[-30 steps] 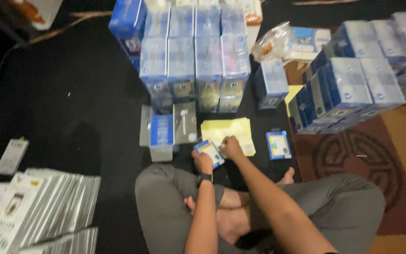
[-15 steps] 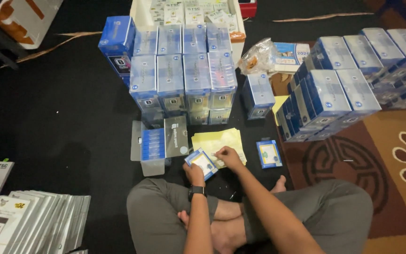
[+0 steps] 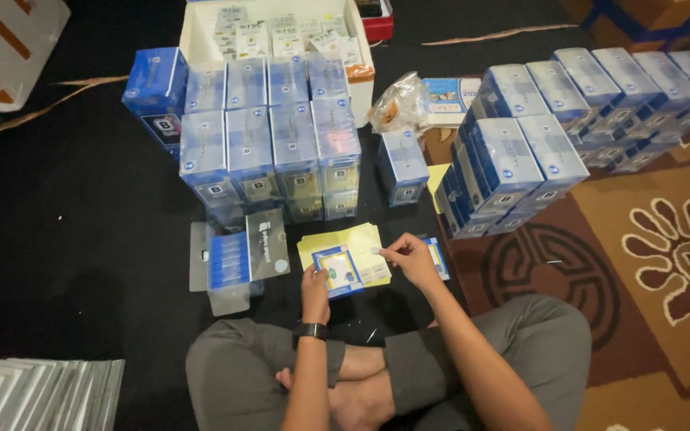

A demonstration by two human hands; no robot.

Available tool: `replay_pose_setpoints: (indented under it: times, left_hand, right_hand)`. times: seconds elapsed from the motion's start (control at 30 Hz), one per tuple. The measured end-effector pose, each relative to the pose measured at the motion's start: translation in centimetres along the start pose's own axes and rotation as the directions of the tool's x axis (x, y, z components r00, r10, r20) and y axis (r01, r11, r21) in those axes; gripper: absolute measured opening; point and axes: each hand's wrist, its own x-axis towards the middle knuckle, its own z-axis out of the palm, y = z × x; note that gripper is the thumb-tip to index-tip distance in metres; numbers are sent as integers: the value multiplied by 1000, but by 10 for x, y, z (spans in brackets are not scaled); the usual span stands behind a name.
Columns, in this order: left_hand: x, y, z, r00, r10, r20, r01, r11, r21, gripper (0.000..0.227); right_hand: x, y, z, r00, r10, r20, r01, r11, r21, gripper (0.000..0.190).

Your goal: The person applies adhesive labels to small electronic boxes by hand while sitting on the floor surrounded by boxes.

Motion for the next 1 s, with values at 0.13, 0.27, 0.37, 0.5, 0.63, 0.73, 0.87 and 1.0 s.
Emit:
replay_pose_setpoints:
  times: [0.13,0.27,0.37,0.5,0.63,0.73,0.87,1.0]
  left_hand:
    - [34,-24,-3,994,25,104,-24,1000,-7,53]
    - [18,-10,-13,981,53,185,-74,991,113,52]
    - [18,-12,-21,986,58,156,-75,992,106,52]
    - [35,-30,-27,996,49,80,-54,997,59,50]
    - [43,-33,-25,993,69,94,-75,995,65,49]
    - [49,-39,-24,993,84,89,-87,996,30,47]
    - [63,-59,-24,984,133,120,-135,991,7,46]
    - [101,-122,-31,953,241,182,-240,970,-28,46]
  right_hand:
    - [5,5,-7,999,-41,25,40,998,51,29]
    - [-6,3,2,997,-38,71,30,993,118,34]
    - [-15,-10,6,996,5,89,-16,992,124,34]
    - [-11,5,12,995,-14,102,3,995,102,20]
    - [-20,-14,16,994,-51,99,44,996,73,17]
    - [-18,-3,15,991,-101,88,95,993,76,18]
    - [-16,4,19,989,-114,93,115,993,0,17]
    - [-5,62,30,992,-119,50,122,990,-69,31]
